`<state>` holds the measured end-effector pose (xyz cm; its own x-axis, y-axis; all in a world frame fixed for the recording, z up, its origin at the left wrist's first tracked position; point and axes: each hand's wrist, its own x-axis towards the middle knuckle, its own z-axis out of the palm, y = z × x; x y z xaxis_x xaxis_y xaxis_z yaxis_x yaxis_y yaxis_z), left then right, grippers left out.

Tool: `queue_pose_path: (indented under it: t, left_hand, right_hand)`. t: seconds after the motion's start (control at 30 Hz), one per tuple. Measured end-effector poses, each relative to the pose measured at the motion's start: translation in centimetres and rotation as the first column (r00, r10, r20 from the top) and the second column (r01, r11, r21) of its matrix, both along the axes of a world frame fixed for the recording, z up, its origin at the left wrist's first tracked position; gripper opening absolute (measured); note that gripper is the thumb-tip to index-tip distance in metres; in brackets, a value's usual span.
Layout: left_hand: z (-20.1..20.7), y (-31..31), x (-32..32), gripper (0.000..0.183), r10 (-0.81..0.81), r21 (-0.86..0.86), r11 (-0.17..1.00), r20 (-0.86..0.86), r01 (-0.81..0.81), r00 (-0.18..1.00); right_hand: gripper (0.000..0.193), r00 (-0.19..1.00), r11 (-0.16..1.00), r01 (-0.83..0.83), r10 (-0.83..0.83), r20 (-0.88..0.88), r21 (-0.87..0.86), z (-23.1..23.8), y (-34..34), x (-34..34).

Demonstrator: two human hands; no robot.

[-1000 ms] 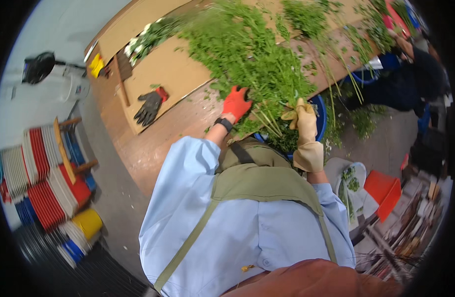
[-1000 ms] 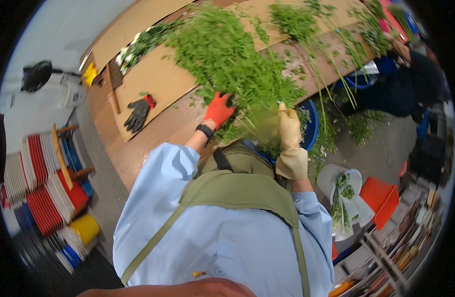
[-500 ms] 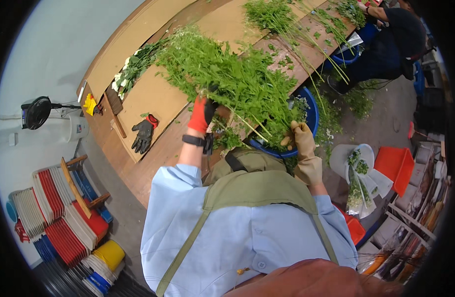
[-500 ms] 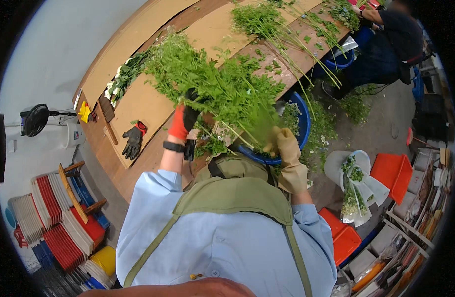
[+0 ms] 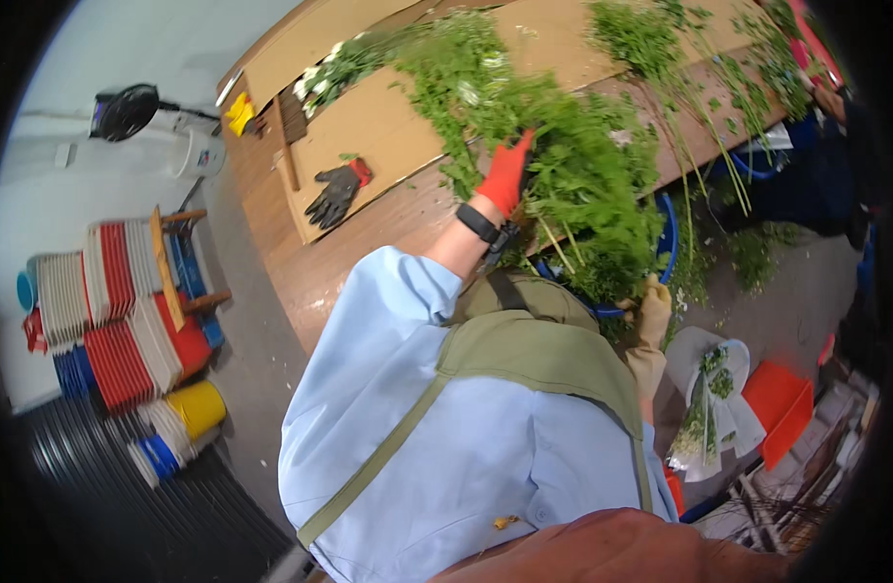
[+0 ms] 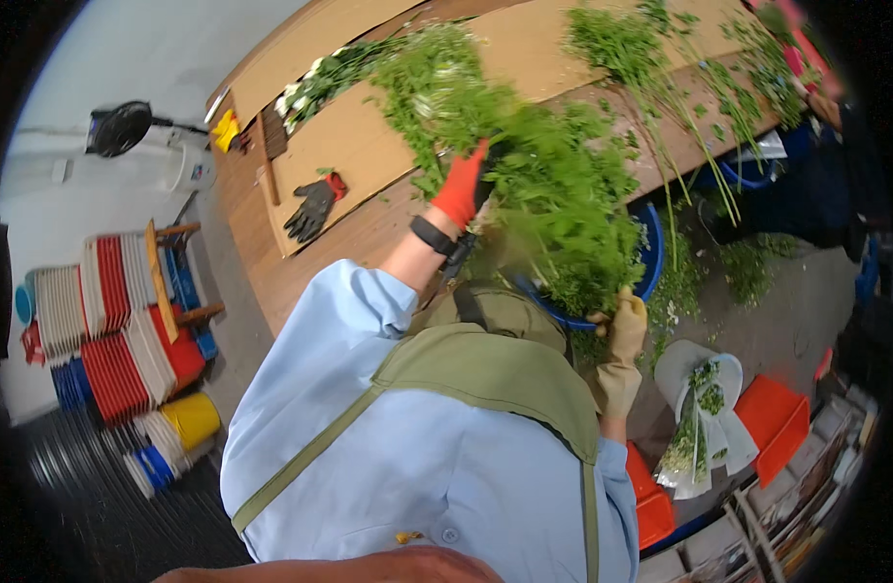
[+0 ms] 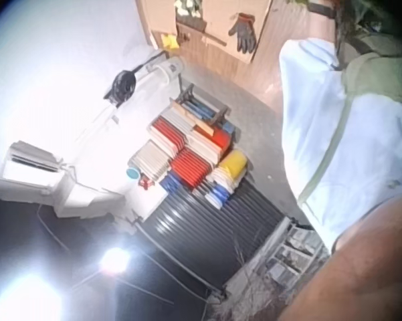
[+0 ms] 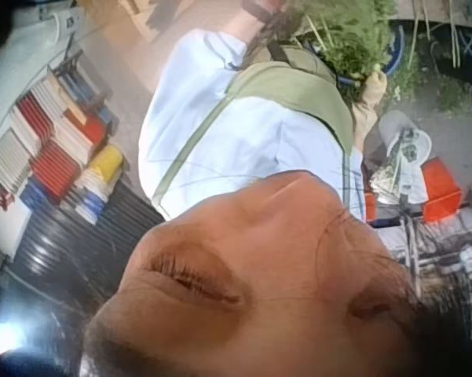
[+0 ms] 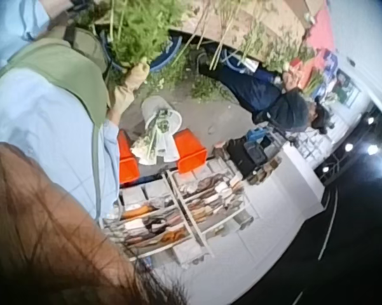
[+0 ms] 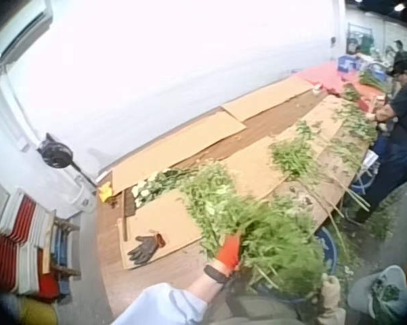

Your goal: Clean floral trimmings and leaves from a design station using a brush.

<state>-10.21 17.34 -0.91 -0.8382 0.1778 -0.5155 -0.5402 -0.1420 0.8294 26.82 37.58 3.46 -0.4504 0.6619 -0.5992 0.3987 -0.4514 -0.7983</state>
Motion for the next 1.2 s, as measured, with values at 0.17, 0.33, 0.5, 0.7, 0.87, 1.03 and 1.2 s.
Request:
queue_pose_path:
  t: [0.17, 0.33, 0.5, 0.7, 0.87, 1.03, 1.2]
  left_hand:
    - [-3.4, -9.0, 1.2, 0.056, -0.038, -0.536, 0.829, -0.343, -0.162, 0.938]
    - [-2.4, -9.1, 0.4, 0.062, -0.359, -0.933, 0.355, -0.188, -0.052, 0.914]
    - [-6.7, -11.9, -2.4, 0.036, -0.403, -0.957, 0.260, -0.226, -0.126, 0.887]
    - [-4.5, -16.5, -1.1, 0.015, 0.223, -0.016, 0.974, -0.154, -0.228, 0.963]
    - [2.3, -13.7, 3.6, 0.038, 0.199, 0.087, 0.980, -0.299, -0.181, 0.933]
    - [10.7, -9.8, 6.2, 0.037, 0.201, 0.197, 0.970, -0.323, -0.142, 0.925]
    - [16.7, -9.9, 5.6, 0.043, 0.056, 0.167, 0.986, -0.445, 0.022, 0.894]
  right_hand:
    - [0.052, 0.995, 0.995, -0.102, 0.102, 0.003, 0.000, 0.4, 2.3, -0.9]
    - [0.049, 0.996, 0.996, -0.057, 0.061, -0.067, 0.064, 2.7, 0.4, -7.1]
    - [0.045, 0.988, 0.988, -0.151, 0.151, -0.036, -0.007, 3.9, -4.9, -16.0]
    - [0.054, 0.838, 0.827, -0.539, 0.508, 0.198, 0.161, 0.2, -6.7, -18.5]
    - [0.079, 0.666, 0.495, -0.690, 0.720, 0.196, 0.527, 8.9, -10.1, -21.6]
    - [0.075, 0.499, 0.421, -0.837, 0.850, 0.170, 0.350, 15.5, -15.0, -24.9]
    - [0.068, 0.639, 0.638, -0.769, 0.769, 0.000, 0.043, 12.7, -14.1, -25.1]
